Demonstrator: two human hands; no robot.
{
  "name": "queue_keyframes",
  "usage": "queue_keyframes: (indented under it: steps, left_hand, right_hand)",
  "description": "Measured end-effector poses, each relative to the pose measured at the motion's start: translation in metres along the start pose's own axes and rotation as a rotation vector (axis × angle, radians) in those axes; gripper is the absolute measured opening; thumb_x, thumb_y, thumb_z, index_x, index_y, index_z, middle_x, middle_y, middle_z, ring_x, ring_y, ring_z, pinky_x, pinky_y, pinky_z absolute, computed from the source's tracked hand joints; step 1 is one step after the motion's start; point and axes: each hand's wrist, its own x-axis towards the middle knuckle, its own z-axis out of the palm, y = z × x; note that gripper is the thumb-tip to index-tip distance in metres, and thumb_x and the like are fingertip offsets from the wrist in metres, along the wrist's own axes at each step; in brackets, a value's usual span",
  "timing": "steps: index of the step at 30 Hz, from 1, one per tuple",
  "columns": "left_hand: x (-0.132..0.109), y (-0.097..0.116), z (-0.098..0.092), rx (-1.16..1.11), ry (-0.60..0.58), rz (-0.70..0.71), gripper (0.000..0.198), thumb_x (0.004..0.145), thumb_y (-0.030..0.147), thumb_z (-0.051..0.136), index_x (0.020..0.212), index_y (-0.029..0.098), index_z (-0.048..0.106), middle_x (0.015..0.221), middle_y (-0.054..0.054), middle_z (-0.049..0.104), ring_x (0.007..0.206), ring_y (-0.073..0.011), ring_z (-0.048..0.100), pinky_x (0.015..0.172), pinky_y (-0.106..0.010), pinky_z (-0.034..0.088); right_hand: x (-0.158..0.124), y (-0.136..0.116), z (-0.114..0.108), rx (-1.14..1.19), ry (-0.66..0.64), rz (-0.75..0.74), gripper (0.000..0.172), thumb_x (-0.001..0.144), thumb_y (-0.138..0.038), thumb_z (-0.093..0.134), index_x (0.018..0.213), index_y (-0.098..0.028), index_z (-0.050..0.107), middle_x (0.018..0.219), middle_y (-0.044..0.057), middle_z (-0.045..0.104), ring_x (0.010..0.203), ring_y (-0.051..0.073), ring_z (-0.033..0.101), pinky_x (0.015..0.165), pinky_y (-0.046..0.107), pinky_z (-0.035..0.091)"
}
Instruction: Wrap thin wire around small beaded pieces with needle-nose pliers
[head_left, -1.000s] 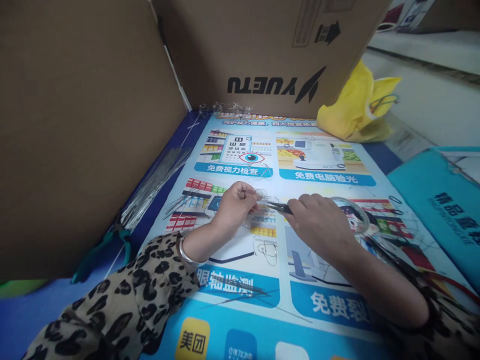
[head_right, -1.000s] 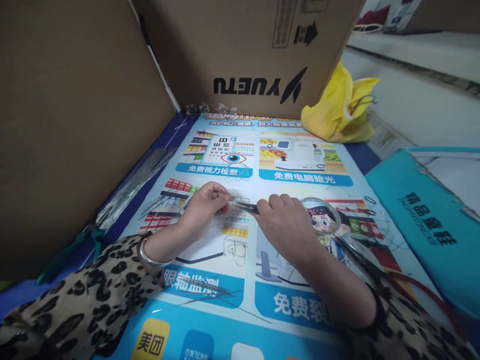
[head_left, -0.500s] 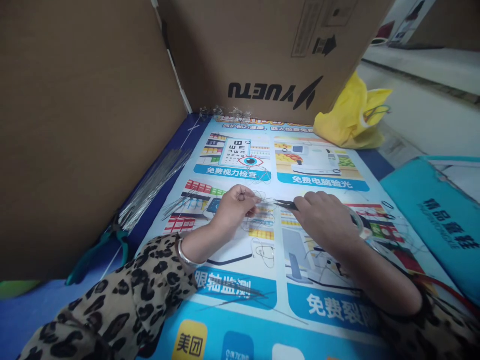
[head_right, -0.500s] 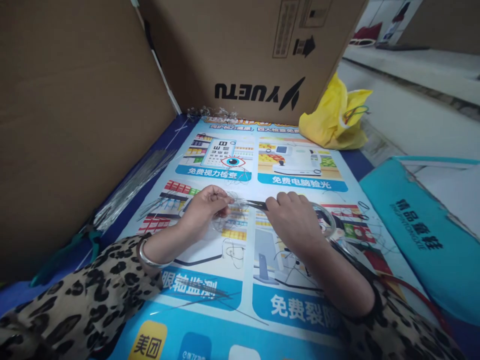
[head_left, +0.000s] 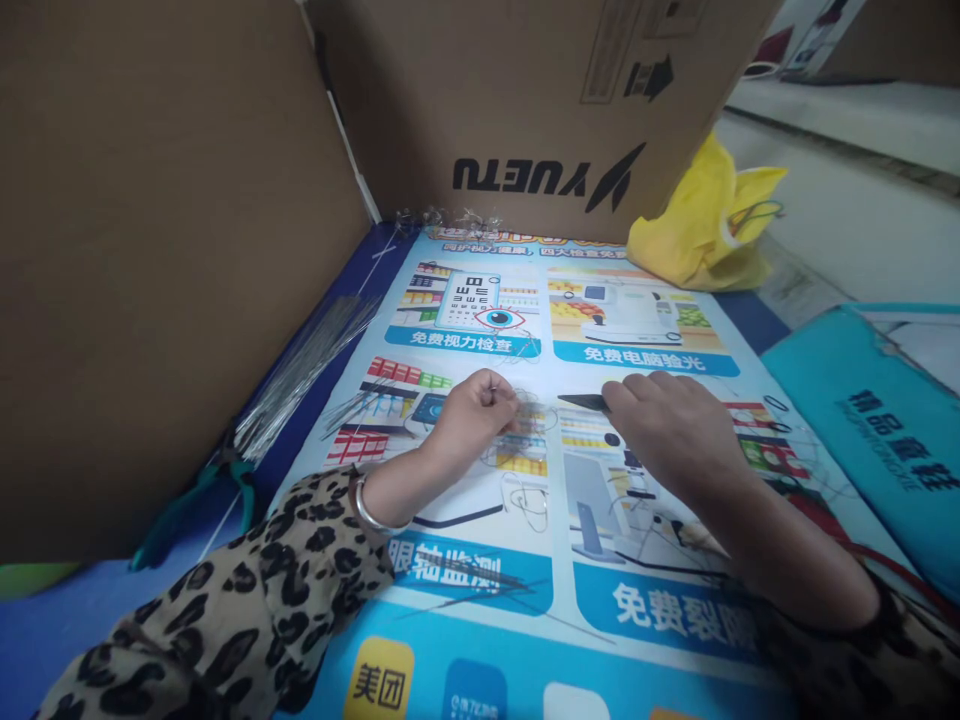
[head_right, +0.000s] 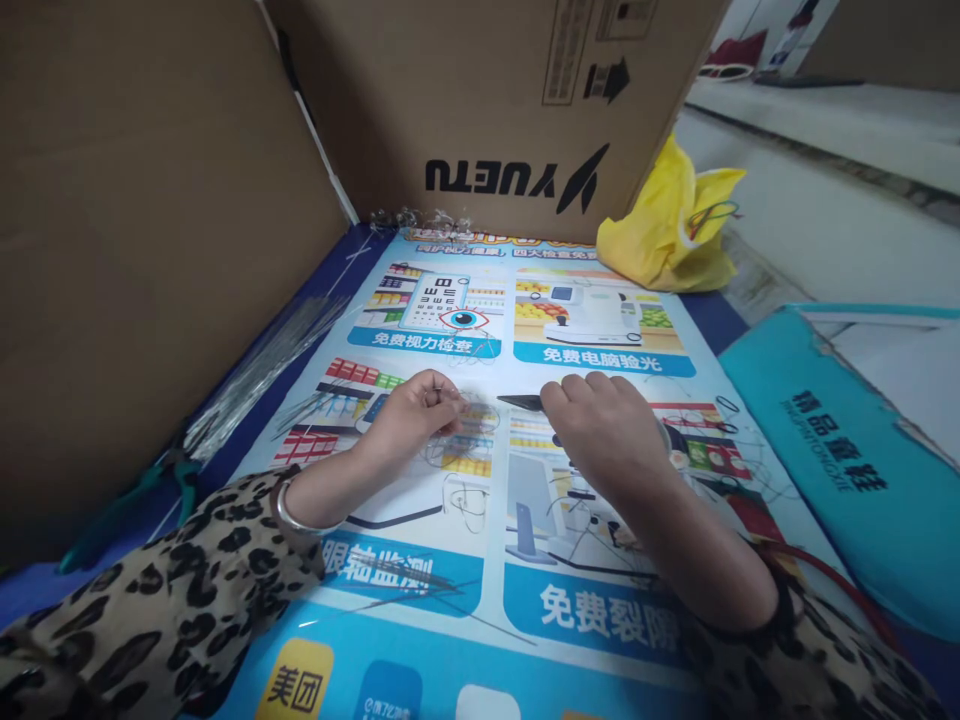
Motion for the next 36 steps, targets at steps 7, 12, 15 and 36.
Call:
queue_keyframes:
  steps: [7,12,15,36]
  left_hand:
    - [-0.002,0.001,0.002,-0.012,-0.034,-0.035,0.014,0.068,0.017,0.062,0.072,0.018,0.048,0.060,0.005,0.056,0.048,-0.0071,0.053,0.051,-0.020,0.040]
    - [-0.004,0.003,0.004,-0.031,0.015,-0.053,0.016,0.067,0.015,0.064,0.070,0.018,0.048,0.054,0.006,0.054,0.046,-0.0073,0.051,0.050,-0.020,0.039]
    - [-0.005,0.003,0.005,-0.056,0.051,-0.050,0.017,0.067,0.014,0.063,0.070,0.018,0.047,0.050,0.006,0.052,0.045,-0.0080,0.050,0.049,-0.020,0.038]
    - [-0.008,0.004,0.006,-0.189,0.080,-0.049,0.021,0.064,0.018,0.068,0.074,0.016,0.049,0.065,0.002,0.060,0.051,-0.0077,0.055,0.052,-0.020,0.039]
  right_hand:
    - [0.003,-0.008,0.000,0.063,-0.074,0.013,0.012,0.082,-0.014,0.046,0.077,-0.017,0.057,0.071,0.006,0.059,0.066,0.019,0.048,0.059,0.031,0.019]
    - [0.003,-0.015,-0.006,0.086,-0.065,0.031,0.015,0.083,-0.016,0.044,0.075,-0.017,0.057,0.070,0.006,0.058,0.066,0.019,0.048,0.059,0.031,0.019]
    - [0.003,-0.022,-0.012,0.080,-0.085,0.024,0.014,0.083,-0.016,0.046,0.074,-0.018,0.057,0.068,0.006,0.057,0.066,0.019,0.047,0.059,0.032,0.019]
    - [0.005,-0.012,-0.001,0.076,-0.225,0.103,0.014,0.085,-0.018,0.044,0.083,-0.018,0.059,0.078,0.007,0.060,0.074,0.020,0.050,0.062,0.031,0.021]
